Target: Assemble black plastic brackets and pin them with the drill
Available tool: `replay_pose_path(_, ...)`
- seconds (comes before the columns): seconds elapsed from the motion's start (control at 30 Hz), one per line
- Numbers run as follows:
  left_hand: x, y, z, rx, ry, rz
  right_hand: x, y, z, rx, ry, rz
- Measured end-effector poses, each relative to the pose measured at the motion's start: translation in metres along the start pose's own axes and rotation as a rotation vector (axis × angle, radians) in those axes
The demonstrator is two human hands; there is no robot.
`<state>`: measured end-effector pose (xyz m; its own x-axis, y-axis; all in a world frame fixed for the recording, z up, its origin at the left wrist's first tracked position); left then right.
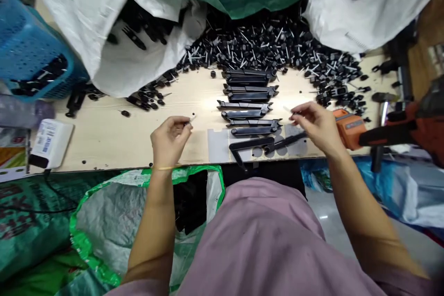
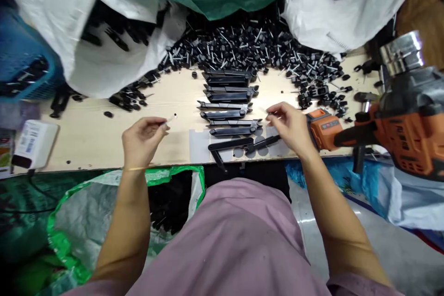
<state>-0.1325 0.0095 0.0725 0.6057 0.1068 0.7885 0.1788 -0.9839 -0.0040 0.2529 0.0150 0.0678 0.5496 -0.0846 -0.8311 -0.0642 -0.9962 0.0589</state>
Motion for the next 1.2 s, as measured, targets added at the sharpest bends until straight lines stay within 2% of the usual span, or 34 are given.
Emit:
replay_pose_path(0.1, 0.028, 0.036, 0.015, -0.221, 0.171, -0.033, -0.017, 0.041, 0.009, -0.174, -0.105, 0.016)
replay_pose_path(0.2, 0.038, 0.06, 0.038, -0.327, 0.186, -0.034, -0.014, 0.058, 0.017, -0.188, -0.034, -0.021)
replay_pose_path(0.33, 0.037, 0.067, 0.055, -0.296, 0.107, 0.013, -0.015, 0.058, 0.025, -0.196, 0.174, -0.185)
replay_pose_path(0.47, 0.049, 0.068, 0.054, -0.24, -0.02, 0.125, -0.038, 0.057, 0.036, -0.336, 0.436, -0.362)
replay_pose_path(0.53, 0.059, 0.071, 0.056, -0.229, -0.104, 0.222, -0.048, 0.055, 0.043, -0.378, 0.555, -0.364)
replay_pose_path(0.6, 0.068, 0.077, 0.06, -0.236, -0.174, 0.315, -0.049, 0.052, 0.049, -0.373, 0.633, -0.302)
replay_pose_path(0.7, 0.072, 0.083, 0.066, -0.24, -0.2, 0.372, -0.04, 0.053, 0.054, -0.281, 0.657, -0.243)
replay_pose_path(0.83, 0.061, 0.082, 0.067, -0.231, -0.146, 0.334, -0.015, 0.075, 0.055, -0.146, 0.481, -0.35)
replay_pose_path(0.9, 0.054, 0.08, 0.069, -0.242, -0.127, 0.316, -0.002, 0.087, 0.055, -0.124, 0.41, -0.426)
replay_pose_path(1.0, 0.044, 0.076, 0.072, -0.268, -0.083, 0.283, 0.017, 0.098, 0.06, -0.121, 0.448, -0.529)
replay_pose_path(1.2, 0.03, 0.087, 0.089, -0.275, 0.042, 0.133, 0.035, 0.092, 0.071, -0.064, 0.545, -0.522)
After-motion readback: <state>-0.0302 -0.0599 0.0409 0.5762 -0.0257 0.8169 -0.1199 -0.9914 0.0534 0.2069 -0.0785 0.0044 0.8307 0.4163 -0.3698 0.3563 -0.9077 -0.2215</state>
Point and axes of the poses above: each hand's wrist, its own y-axis away from the middle knuckle, its own z-axis out of the palm, x = y × z, the point moved 5 cm from there along -y, towards the middle knuckle, and after that the axes turned 5 degrees about x, right-handed, at the moved point
